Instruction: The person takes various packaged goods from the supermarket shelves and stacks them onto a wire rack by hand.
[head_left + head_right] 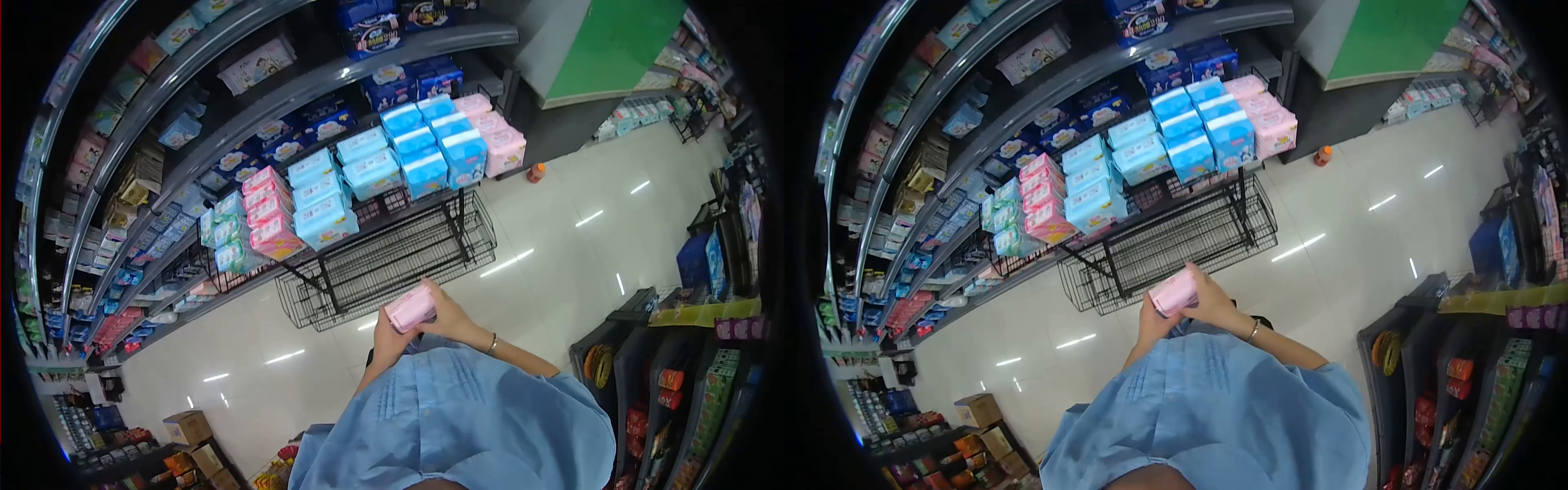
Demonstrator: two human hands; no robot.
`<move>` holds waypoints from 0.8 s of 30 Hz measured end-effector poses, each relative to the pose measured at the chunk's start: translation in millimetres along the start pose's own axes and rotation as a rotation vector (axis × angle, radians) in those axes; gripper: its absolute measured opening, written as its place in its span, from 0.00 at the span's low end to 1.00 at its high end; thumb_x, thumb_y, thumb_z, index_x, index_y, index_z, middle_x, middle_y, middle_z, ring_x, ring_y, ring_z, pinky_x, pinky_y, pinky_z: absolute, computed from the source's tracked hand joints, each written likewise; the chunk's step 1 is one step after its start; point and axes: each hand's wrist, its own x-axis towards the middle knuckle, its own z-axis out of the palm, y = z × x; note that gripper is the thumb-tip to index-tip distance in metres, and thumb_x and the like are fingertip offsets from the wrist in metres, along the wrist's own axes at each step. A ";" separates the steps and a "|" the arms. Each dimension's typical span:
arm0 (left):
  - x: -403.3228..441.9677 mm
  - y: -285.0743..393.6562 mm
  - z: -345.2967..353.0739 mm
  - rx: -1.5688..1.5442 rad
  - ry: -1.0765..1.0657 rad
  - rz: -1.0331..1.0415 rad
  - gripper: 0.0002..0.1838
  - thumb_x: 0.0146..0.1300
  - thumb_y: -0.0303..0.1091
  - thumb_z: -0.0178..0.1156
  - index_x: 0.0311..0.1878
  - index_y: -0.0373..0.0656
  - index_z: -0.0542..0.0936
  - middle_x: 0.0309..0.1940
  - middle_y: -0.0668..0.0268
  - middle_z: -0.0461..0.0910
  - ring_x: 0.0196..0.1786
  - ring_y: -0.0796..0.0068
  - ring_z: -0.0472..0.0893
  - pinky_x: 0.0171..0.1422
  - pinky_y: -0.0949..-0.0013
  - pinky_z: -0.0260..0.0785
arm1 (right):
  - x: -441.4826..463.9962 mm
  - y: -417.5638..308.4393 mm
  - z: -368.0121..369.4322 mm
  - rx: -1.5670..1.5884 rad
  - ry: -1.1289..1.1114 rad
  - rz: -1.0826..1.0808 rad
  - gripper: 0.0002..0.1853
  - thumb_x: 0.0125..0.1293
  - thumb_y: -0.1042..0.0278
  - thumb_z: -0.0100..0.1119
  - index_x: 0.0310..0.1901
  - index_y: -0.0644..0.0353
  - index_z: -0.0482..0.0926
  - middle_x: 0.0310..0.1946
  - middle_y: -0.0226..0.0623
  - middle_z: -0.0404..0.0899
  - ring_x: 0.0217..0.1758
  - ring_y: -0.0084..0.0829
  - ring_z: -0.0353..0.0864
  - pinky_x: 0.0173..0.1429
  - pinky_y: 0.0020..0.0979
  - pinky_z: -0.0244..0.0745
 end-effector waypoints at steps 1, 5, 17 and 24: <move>6.4 -5.8 -5.4 -0.018 -0.003 -0.005 0.36 0.43 0.37 0.75 0.54 0.36 0.67 0.49 0.52 0.78 0.53 0.57 0.79 0.55 0.62 0.71 | 10.2 0.9 4.3 0.112 -0.017 0.058 0.52 0.46 0.66 0.76 0.69 0.62 0.50 0.59 0.51 0.67 0.63 0.38 0.69 0.63 0.35 0.69; 37.7 -25.6 -20.2 -0.007 -0.093 0.056 0.37 0.42 0.31 0.75 0.56 0.37 0.68 0.49 0.53 0.78 0.54 0.57 0.79 0.56 0.61 0.71 | 35.4 44.6 15.6 0.291 -0.034 0.115 0.51 0.43 0.70 0.78 0.65 0.60 0.53 0.57 0.47 0.66 0.58 0.35 0.72 0.57 0.35 0.74; 82.6 -22.4 40.1 0.242 -0.306 0.151 0.39 0.42 0.29 0.72 0.60 0.41 0.66 0.55 0.53 0.74 0.57 0.50 0.74 0.60 0.57 0.68 | 60.4 69.2 -76.7 -0.297 -0.364 0.170 0.47 0.32 0.52 0.79 0.58 0.62 0.71 0.49 0.47 0.76 0.53 0.44 0.78 0.58 0.36 0.73; 95.0 -6.3 127.5 0.056 -0.015 0.047 0.38 0.41 0.29 0.73 0.59 0.42 0.67 0.52 0.54 0.75 0.57 0.52 0.74 0.60 0.59 0.68 | 106.3 100.3 -142.7 -0.544 -0.589 -0.228 0.39 0.41 0.52 0.75 0.55 0.61 0.73 0.48 0.48 0.79 0.51 0.46 0.79 0.55 0.39 0.75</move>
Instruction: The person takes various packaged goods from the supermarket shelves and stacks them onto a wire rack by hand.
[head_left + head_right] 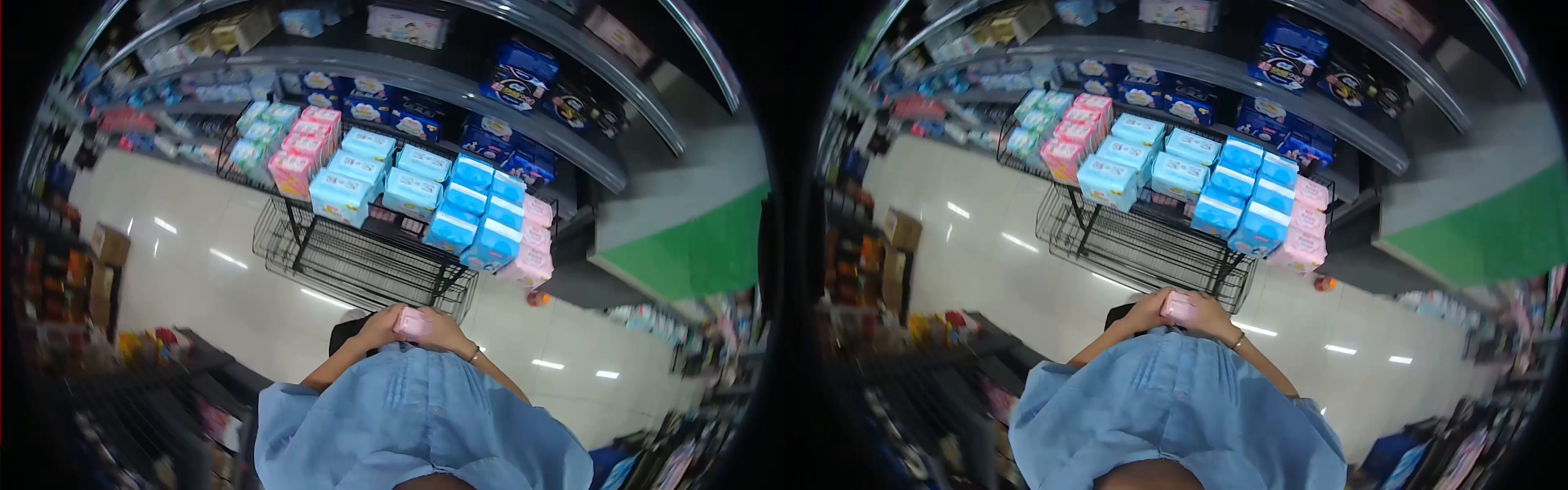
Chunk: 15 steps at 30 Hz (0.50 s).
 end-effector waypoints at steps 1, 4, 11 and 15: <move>2.2 11.2 16.6 0.055 0.113 0.039 0.37 0.42 0.32 0.74 0.58 0.43 0.68 0.50 0.55 0.76 0.56 0.52 0.75 0.58 0.58 0.69 | -3.8 18.1 -5.2 -0.031 0.045 -0.120 0.33 0.43 0.51 0.73 0.51 0.60 0.77 0.47 0.48 0.79 0.49 0.49 0.79 0.54 0.40 0.75; 4.9 26.0 89.4 0.196 0.410 -0.083 0.34 0.51 0.34 0.69 0.60 0.38 0.64 0.49 0.48 0.73 0.55 0.45 0.74 0.56 0.54 0.70 | -17.4 65.9 -19.1 -0.089 -0.045 -0.034 0.30 0.43 0.51 0.73 0.47 0.60 0.80 0.46 0.48 0.80 0.47 0.49 0.80 0.52 0.40 0.76; -49.0 50.1 183.6 0.046 0.434 -0.364 0.29 0.59 0.36 0.62 0.62 0.36 0.66 0.52 0.47 0.77 0.55 0.49 0.76 0.58 0.56 0.70 | -15.9 165.9 -29.7 -0.150 0.024 0.141 0.37 0.40 0.46 0.75 0.48 0.66 0.79 0.43 0.51 0.80 0.46 0.45 0.81 0.52 0.38 0.76; -86.1 42.9 226.2 0.092 0.453 -0.646 0.25 0.60 0.38 0.61 0.58 0.37 0.71 0.50 0.52 0.79 0.53 0.52 0.78 0.59 0.58 0.69 | 23.0 217.4 -19.9 -0.163 0.072 0.138 0.35 0.40 0.47 0.75 0.46 0.67 0.79 0.44 0.50 0.79 0.45 0.44 0.80 0.50 0.38 0.75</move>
